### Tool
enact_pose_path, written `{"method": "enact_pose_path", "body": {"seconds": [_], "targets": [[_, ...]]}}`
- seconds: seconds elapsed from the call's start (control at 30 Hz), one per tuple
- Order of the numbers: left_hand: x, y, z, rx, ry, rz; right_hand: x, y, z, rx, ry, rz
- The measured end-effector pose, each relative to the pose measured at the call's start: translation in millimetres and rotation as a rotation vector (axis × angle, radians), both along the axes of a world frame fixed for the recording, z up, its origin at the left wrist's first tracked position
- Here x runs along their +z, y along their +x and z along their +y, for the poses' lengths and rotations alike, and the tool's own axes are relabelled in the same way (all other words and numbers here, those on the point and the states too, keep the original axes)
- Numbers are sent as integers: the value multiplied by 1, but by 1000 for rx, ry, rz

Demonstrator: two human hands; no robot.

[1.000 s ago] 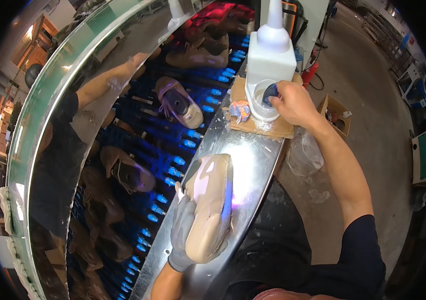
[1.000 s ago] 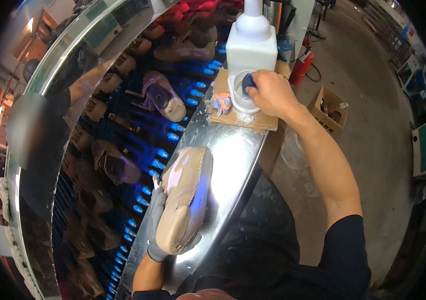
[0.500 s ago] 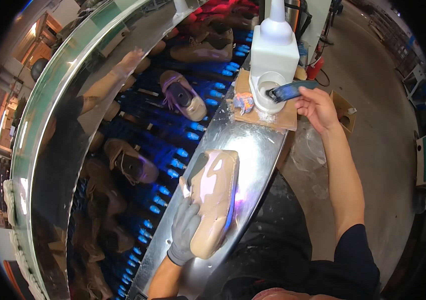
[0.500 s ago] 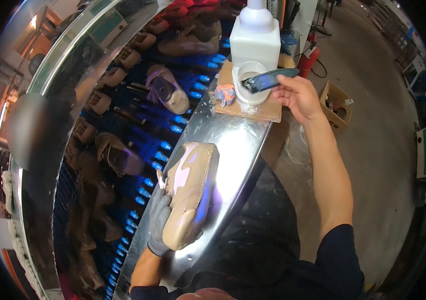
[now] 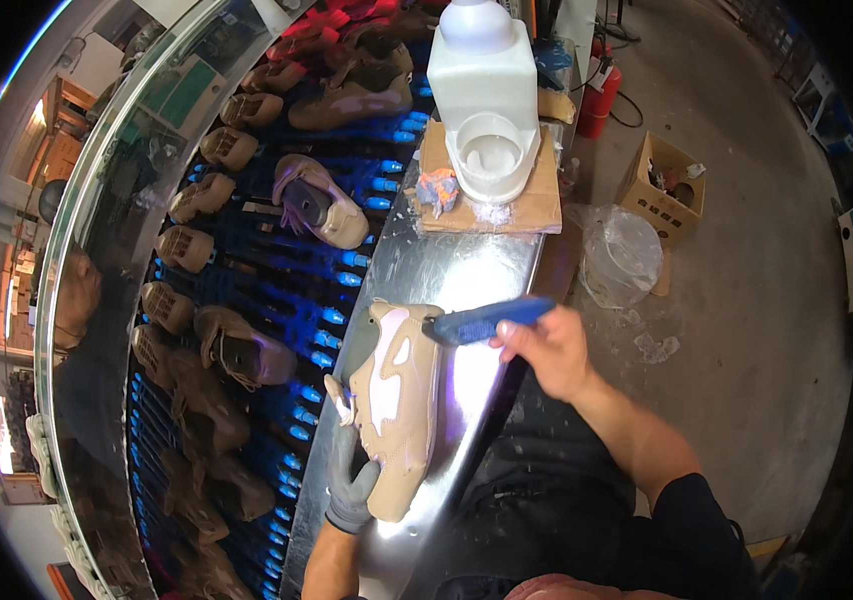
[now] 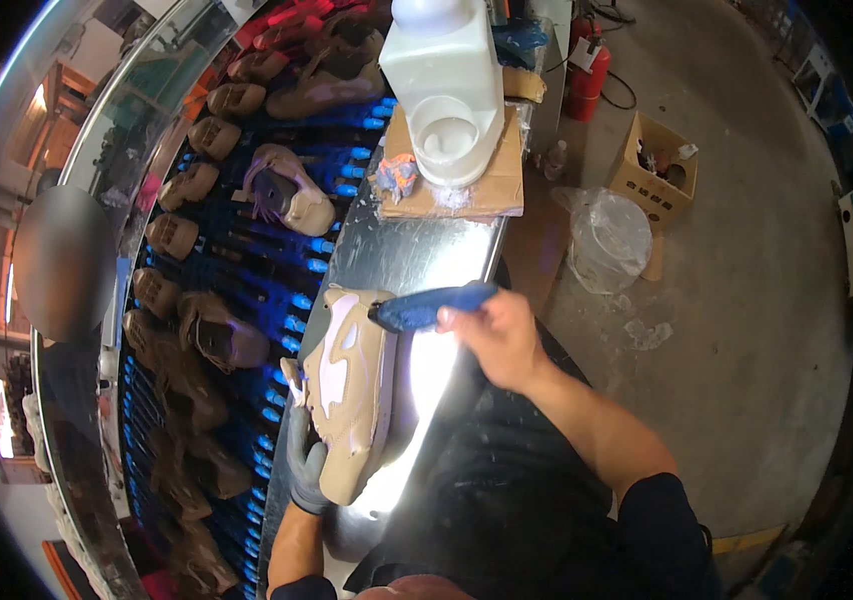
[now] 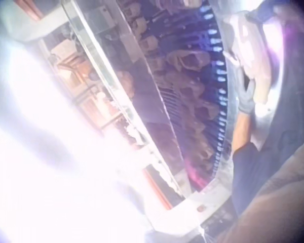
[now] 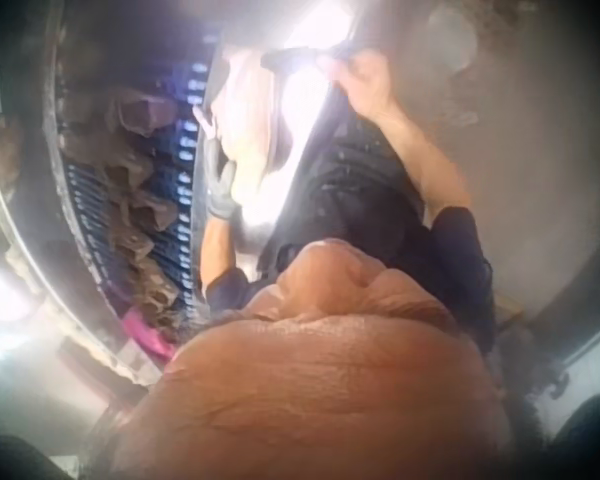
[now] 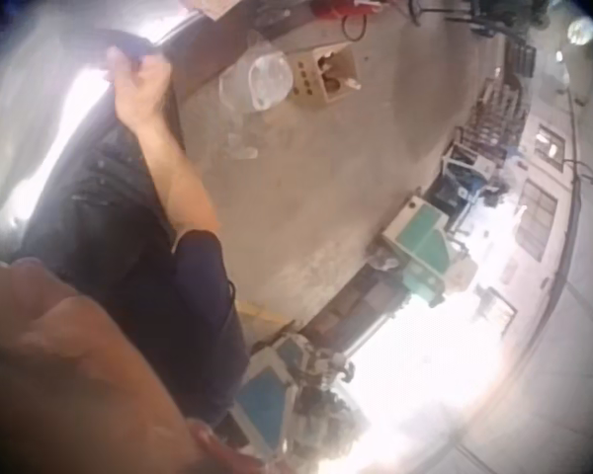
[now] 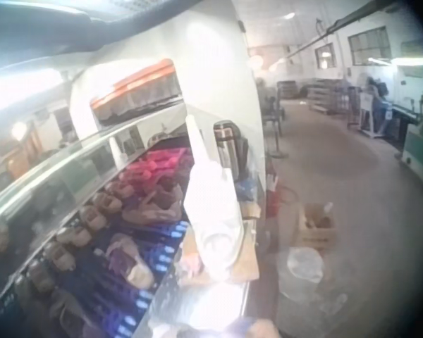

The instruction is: The person repeatedly applies white paint to beige shoes using a blue brush, dipping the brush into a white container and painting the upper and side surfaces of each shoe before placing it back on the conveyor.

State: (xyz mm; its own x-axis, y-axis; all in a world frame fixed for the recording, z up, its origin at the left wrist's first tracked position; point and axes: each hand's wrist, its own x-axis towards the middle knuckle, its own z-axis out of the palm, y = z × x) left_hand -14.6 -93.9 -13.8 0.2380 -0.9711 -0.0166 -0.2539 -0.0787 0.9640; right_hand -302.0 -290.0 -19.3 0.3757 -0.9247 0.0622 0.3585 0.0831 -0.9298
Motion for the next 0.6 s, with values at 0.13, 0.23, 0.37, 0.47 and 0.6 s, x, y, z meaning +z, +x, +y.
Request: {"method": "enact_pose_path", "body": {"seconds": [0.13,0.23,0.37,0.47,0.6], "targets": [[7,-5,-1,15,26,19,21,-12,-11,51,-65,47],[4,-1,0,-10,39,-68,20,-12,-44,17,30,59],[-5,17,5,-121,56,-279,26,-8,-52,92,24,111],[-2,14,7,-112,60,-331,33,-7,-41,89,-131,140],[1,15,3,-111,50,-355,39,-7,-37,65,-496,240]]}}
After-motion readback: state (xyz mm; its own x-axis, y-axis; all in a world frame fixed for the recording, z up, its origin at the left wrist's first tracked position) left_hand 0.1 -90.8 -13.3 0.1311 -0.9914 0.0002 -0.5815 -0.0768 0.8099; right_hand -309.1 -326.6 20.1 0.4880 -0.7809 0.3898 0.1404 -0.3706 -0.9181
